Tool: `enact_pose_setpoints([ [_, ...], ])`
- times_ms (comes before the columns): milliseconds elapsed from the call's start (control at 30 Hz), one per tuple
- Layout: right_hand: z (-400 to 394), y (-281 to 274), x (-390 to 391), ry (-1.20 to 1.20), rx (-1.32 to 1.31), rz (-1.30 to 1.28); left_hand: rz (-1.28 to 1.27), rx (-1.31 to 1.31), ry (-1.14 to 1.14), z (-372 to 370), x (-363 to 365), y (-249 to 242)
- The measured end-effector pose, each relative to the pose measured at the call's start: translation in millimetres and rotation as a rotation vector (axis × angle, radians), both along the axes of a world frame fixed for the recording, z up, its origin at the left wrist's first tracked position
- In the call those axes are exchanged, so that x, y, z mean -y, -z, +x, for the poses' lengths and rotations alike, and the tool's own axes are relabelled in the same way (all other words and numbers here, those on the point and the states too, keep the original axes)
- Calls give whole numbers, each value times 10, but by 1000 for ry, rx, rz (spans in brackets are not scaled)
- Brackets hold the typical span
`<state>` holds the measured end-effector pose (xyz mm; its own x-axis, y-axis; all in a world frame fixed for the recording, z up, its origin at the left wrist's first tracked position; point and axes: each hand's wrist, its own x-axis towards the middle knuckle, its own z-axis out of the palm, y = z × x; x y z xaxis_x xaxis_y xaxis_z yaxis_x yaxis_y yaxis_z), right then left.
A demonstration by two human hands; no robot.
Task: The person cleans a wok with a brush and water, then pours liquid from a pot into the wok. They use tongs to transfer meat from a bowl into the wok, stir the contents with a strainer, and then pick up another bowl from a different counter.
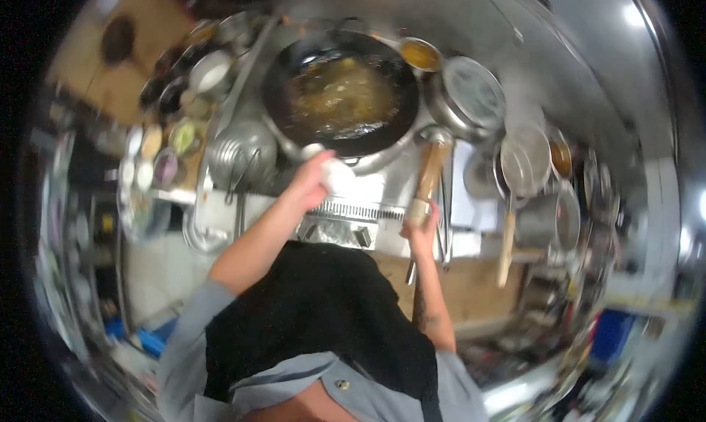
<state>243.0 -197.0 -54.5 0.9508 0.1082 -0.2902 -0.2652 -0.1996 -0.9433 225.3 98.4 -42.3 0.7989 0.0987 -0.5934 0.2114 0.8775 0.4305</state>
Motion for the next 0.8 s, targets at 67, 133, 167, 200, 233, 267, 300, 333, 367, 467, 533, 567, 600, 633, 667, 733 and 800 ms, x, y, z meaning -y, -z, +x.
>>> enact_pose_setpoints([
  [67,295,-269,133,-139,300,-87,127,-82,-64,131,97,255],
  [133,745,-1104,29,-428,193,-200,149,-121,-153,252,146,400],
  [167,944,-1447,-134,-575,154,-294,153,-155,-213,292,184,377],
  [200,1193,-1504,-266,-673,163,-408,179,-158,-242,284,197,332],
  [233,1397,-1553,-448,-766,174,-524,207,-162,-269,255,206,276],
  [267,1543,-1640,-694,-857,-26,-570,250,-147,-289,238,213,218],
  [300,1674,-1600,-947,-989,-1,-638,221,-151,-267,259,212,247],
  [333,1788,-1470,-1234,-1120,26,-709,253,-185,-305,296,249,303],
  [367,1893,-1343,-1546,-1250,53,-783,283,-219,-344,332,285,336],
  [467,1880,-1039,-2641,-1102,-55,-692,476,-301,-341,322,310,281],
  [533,1839,-745,-3222,-836,-15,-614,415,-229,-326,318,297,378],
  [567,1881,-401,-3309,-671,159,-582,383,-194,-313,297,319,419],
  [600,1933,-174,-3243,-698,168,-522,419,-227,-287,254,296,285],
  [633,1966,15,-3145,-727,181,-456,460,-258,-267,179,212,13],
  [667,1926,-56,-2943,-795,143,-444,497,-292,-242,111,170,-127],
  [733,1789,-618,-2523,-968,20,-466,492,-288,-239,86,163,-104],
  [800,1766,-1199,-2463,-1067,-158,-665,467,-272,-230,134,143,-82],
])
